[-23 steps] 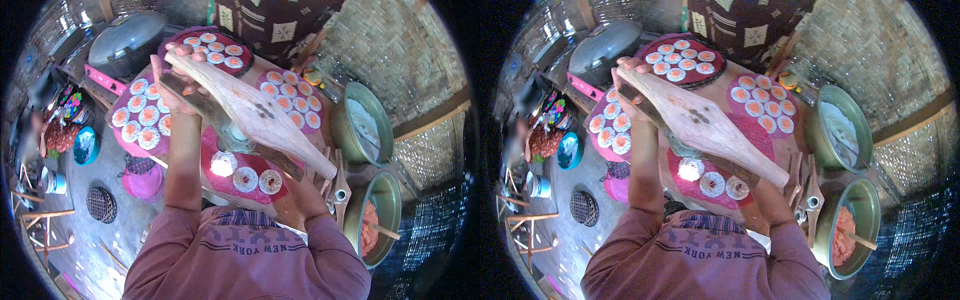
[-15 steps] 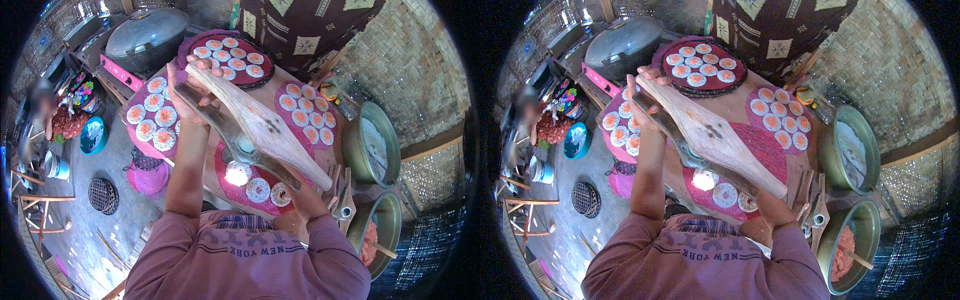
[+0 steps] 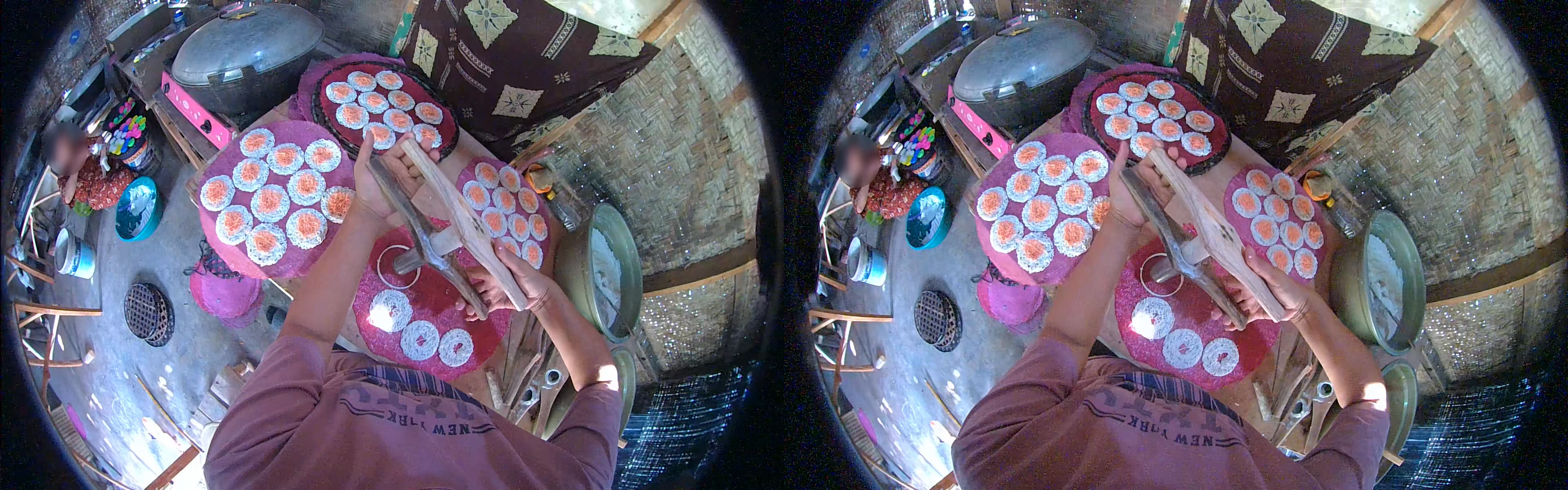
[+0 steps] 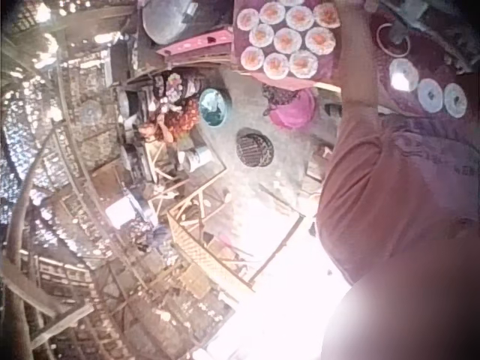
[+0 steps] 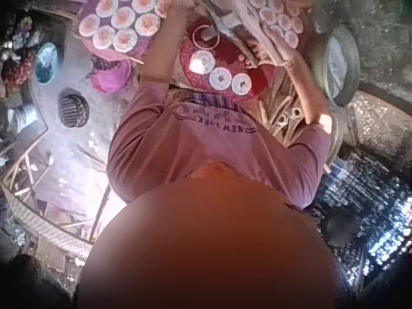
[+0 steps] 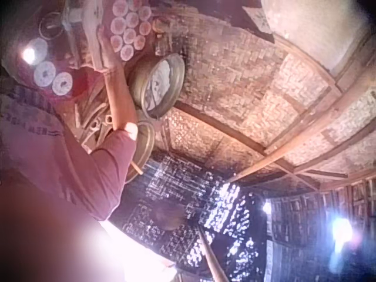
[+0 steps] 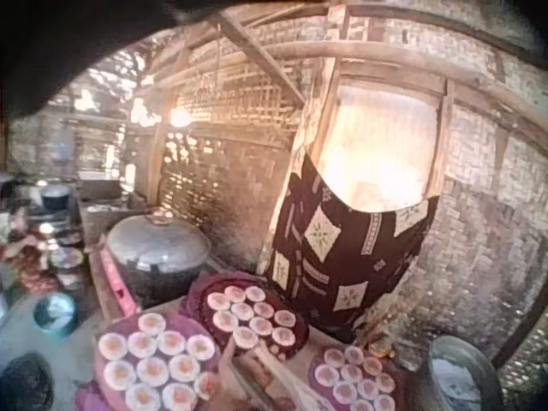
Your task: The person uses a wooden mold and a cylindrical tool to shape white rice into round discs, then places a pink filling in the center of each disc. The finished pieces are arranged on pink mats on the table.
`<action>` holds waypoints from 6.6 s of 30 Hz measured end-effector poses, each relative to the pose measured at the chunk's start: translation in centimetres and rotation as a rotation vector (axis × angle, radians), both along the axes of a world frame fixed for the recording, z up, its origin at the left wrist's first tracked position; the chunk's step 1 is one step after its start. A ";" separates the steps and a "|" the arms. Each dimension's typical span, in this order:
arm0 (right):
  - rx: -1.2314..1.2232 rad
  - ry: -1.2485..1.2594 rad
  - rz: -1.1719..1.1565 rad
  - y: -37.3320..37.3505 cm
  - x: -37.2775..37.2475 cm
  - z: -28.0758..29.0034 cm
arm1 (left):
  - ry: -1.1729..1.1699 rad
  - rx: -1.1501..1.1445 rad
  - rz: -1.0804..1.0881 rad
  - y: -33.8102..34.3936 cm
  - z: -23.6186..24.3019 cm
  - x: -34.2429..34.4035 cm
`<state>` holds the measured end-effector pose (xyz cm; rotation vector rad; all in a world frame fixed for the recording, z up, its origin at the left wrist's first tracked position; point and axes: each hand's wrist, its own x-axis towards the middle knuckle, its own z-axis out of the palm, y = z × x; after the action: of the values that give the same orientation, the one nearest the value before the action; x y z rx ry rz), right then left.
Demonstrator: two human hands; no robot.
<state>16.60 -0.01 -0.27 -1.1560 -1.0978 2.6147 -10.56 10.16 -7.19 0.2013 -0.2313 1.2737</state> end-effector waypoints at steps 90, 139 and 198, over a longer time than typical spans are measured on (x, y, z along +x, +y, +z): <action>1.697 -0.692 0.453 3.5 -5.4 -11.2 | 1.021 0.555 0.455 -15.3 7.3 -10.4; 1.592 -1.021 -0.165 4.9 -1.7 -14.3 | 0.294 0.865 -0.027 -9.8 15.1 -10.0; 0.534 -0.761 -0.220 3.0 1.5 -5.4 | 0.145 -0.416 0.175 5.7 -5.0 4.9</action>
<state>18.10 3.01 -5.63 -2.0063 -1.5213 1.5543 -5.70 15.87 -12.14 -0.0455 0.1803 1.4436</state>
